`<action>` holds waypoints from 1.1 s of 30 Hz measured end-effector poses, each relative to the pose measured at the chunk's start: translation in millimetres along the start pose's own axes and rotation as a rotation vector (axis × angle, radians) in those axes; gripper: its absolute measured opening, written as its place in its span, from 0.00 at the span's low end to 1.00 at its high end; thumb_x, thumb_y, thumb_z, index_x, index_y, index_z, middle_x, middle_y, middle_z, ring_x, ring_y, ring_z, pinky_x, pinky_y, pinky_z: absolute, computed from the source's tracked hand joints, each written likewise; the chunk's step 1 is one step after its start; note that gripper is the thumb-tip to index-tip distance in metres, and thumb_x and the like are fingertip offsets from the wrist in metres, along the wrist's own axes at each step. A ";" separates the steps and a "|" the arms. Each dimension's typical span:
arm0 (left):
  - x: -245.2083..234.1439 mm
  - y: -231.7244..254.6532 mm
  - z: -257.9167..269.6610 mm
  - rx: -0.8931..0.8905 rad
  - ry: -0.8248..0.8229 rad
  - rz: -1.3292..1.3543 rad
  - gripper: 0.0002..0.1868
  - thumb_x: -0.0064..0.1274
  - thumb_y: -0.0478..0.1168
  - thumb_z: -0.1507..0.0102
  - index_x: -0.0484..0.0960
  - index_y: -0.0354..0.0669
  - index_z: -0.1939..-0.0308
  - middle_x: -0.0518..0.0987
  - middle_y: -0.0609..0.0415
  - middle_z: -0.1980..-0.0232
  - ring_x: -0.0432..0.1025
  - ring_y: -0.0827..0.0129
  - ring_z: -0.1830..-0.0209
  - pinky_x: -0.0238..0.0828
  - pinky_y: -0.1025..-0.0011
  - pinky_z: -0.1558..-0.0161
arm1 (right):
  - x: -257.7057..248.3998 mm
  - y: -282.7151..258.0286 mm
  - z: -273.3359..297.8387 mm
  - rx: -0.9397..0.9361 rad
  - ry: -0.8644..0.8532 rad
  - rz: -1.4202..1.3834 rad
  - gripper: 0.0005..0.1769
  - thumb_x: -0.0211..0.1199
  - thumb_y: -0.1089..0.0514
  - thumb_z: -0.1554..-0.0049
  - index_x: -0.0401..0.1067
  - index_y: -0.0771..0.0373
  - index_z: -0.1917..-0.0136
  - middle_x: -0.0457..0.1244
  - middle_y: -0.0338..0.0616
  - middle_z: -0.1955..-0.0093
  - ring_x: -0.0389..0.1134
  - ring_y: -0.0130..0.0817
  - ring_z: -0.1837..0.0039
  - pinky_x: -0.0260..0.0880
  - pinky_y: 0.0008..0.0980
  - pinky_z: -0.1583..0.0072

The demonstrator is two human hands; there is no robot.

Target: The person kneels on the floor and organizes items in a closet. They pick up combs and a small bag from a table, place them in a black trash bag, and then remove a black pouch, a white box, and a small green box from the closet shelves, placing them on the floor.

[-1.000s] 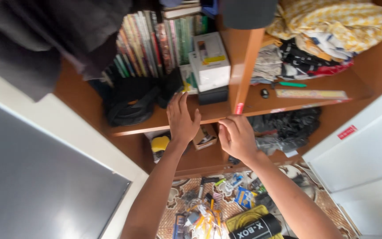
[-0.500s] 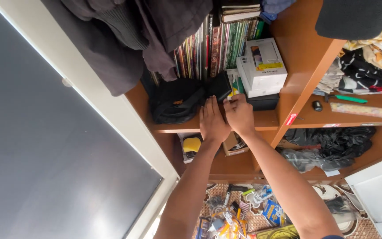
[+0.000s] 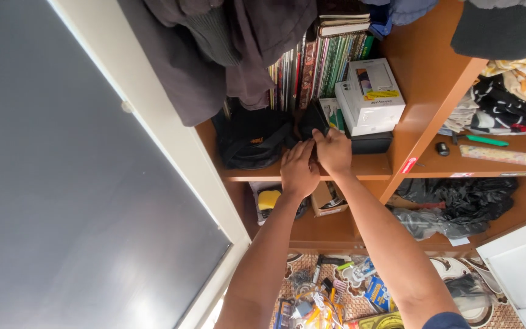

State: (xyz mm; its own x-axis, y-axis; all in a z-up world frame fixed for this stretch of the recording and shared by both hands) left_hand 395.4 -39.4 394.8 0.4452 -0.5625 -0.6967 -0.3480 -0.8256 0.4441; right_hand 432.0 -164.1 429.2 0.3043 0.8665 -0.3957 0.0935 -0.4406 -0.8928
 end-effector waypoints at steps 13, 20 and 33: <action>-75.4 46.6 113.4 -0.363 -0.340 0.478 0.33 0.46 0.51 0.30 0.59 0.45 0.24 0.56 0.51 0.20 0.54 0.55 0.21 0.51 0.54 0.27 | -33.3 24.7 118.4 0.196 -0.128 -0.523 0.17 0.59 0.50 0.37 0.71 0.69 0.52 0.68 0.49 0.65 0.70 0.33 0.66 0.72 0.31 0.63; -62.9 43.9 229.5 -0.736 -0.148 1.293 0.25 0.47 0.47 0.30 0.70 0.37 0.32 0.80 0.47 0.45 0.75 0.67 0.46 0.71 0.69 0.41 | -46.6 52.2 252.1 0.268 -0.280 -0.664 0.21 0.58 0.47 0.38 0.73 0.71 0.55 0.72 0.53 0.62 0.73 0.38 0.62 0.74 0.34 0.59; -113.2 124.9 360.4 -0.738 -0.187 1.268 0.15 0.55 0.38 0.32 0.78 0.28 0.46 0.82 0.46 0.57 0.77 0.72 0.68 0.76 0.73 0.64 | -145.4 113.2 417.7 0.335 -0.327 -0.655 0.14 0.62 0.54 0.39 0.70 0.69 0.48 0.70 0.48 0.57 0.72 0.33 0.60 0.75 0.33 0.57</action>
State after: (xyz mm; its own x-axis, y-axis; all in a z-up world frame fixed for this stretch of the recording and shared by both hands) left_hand 4.2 -62.7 326.2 0.0413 -0.9426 0.3315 0.0994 0.3340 0.9373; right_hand 2.4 -242.0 295.9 -0.0122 0.9722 0.2337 -0.1483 0.2294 -0.9620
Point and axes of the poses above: each hand's wrist, its own z-axis away from the middle knuckle, its own x-axis out of the palm, y = z × x, the point moved 9 cm from there along -z, towards the middle knuckle
